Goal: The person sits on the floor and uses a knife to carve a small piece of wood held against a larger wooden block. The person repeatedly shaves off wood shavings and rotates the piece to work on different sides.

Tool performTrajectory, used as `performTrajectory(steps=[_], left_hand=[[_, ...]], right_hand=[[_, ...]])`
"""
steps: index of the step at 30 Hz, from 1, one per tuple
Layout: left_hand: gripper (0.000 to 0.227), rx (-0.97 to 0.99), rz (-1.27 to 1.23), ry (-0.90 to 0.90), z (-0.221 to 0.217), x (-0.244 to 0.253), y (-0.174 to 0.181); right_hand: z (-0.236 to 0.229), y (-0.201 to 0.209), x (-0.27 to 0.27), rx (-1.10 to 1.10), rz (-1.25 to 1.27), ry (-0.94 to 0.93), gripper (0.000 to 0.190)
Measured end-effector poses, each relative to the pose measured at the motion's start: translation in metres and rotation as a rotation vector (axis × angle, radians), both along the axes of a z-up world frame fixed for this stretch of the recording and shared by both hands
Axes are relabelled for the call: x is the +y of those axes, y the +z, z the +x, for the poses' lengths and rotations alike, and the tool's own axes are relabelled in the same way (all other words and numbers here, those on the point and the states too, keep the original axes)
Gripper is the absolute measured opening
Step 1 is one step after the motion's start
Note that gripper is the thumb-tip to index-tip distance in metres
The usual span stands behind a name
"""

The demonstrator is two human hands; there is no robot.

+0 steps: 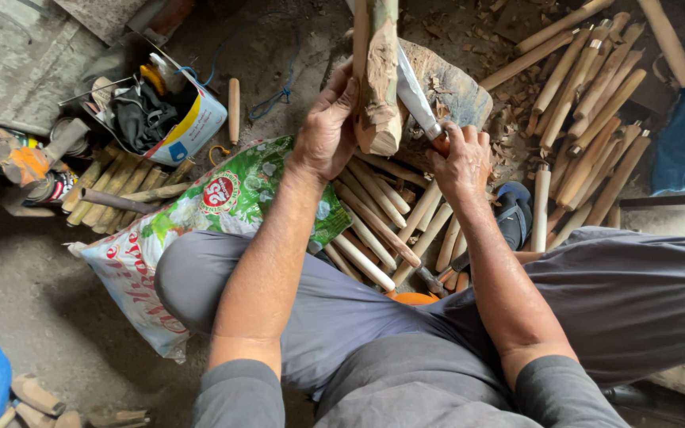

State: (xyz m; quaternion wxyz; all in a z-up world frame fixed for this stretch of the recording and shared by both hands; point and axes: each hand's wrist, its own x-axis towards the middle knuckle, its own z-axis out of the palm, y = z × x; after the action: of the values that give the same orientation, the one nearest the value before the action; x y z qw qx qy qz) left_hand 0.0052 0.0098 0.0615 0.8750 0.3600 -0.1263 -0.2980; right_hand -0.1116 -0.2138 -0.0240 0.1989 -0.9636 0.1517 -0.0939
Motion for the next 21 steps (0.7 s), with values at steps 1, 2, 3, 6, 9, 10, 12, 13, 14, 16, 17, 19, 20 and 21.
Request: performTrajectory(steps=[1, 2, 3, 6, 9, 10, 12, 13, 14, 16, 17, 19, 20, 21], left_hand=[[0.049, 0.019, -0.008, -0.011, -0.001, -0.001, 0.002], [0.048, 0.038, -0.017, -0.022, -0.003, -0.002, 0.003], [0.047, 0.059, -0.025, -0.032, -0.004, -0.002, 0.002], [0.053, 0.043, -0.071, -0.086, -0.006, -0.001, 0.0], [0.056, -0.209, 0.084, -0.045, -0.011, 0.002, -0.005], [0.057, -0.447, 0.183, 0.035, -0.012, 0.002, -0.006], [0.068, -0.918, 0.378, 0.188, -0.018, 0.002, -0.007], [0.066, -0.568, 0.25, 0.064, -0.018, 0.002, -0.006], [0.066, -0.219, 0.121, -0.06, -0.018, 0.001, -0.005], [0.065, 0.151, -0.037, -0.234, -0.021, 0.0, -0.002], [0.064, 0.169, -0.063, -0.285, -0.022, -0.002, -0.001], [0.063, 0.186, -0.06, -0.365, -0.024, -0.003, 0.001], [0.063, 0.185, -0.031, -0.394, -0.027, -0.004, 0.002], [0.063, 0.187, -0.004, -0.423, -0.03, -0.005, 0.002]], right_hand=[[0.0, 0.0, -0.001, 0.008, 0.0, 0.006, 0.058], [0.0, 0.0, -0.001, 0.016, 0.001, 0.011, 0.058], [0.0, 0.0, -0.002, 0.022, 0.004, 0.013, 0.058], [0.003, 0.004, -0.003, -0.01, 0.016, 0.017, 0.054], [0.004, 0.013, 0.0, -0.106, 0.096, 0.019, 0.046], [0.004, 0.017, 0.001, -0.122, 0.163, 0.02, 0.043], [0.0, 0.029, 0.005, -0.126, 0.462, 0.009, 0.043], [0.0, 0.037, 0.006, -0.124, 0.693, -0.004, 0.047], [0.0, 0.045, 0.008, -0.12, 0.924, -0.015, 0.051], [-0.003, 0.061, 0.012, -0.2, 1.19, 0.138, 0.06], [-0.004, 0.069, 0.014, -0.244, 1.321, 0.216, 0.065], [-0.004, 0.082, 0.017, -0.255, 1.545, 0.214, 0.079], [-0.005, 0.087, 0.018, -0.259, 1.657, 0.212, 0.087], [-0.007, 0.09, 0.017, -0.267, 1.713, 0.196, 0.09]])
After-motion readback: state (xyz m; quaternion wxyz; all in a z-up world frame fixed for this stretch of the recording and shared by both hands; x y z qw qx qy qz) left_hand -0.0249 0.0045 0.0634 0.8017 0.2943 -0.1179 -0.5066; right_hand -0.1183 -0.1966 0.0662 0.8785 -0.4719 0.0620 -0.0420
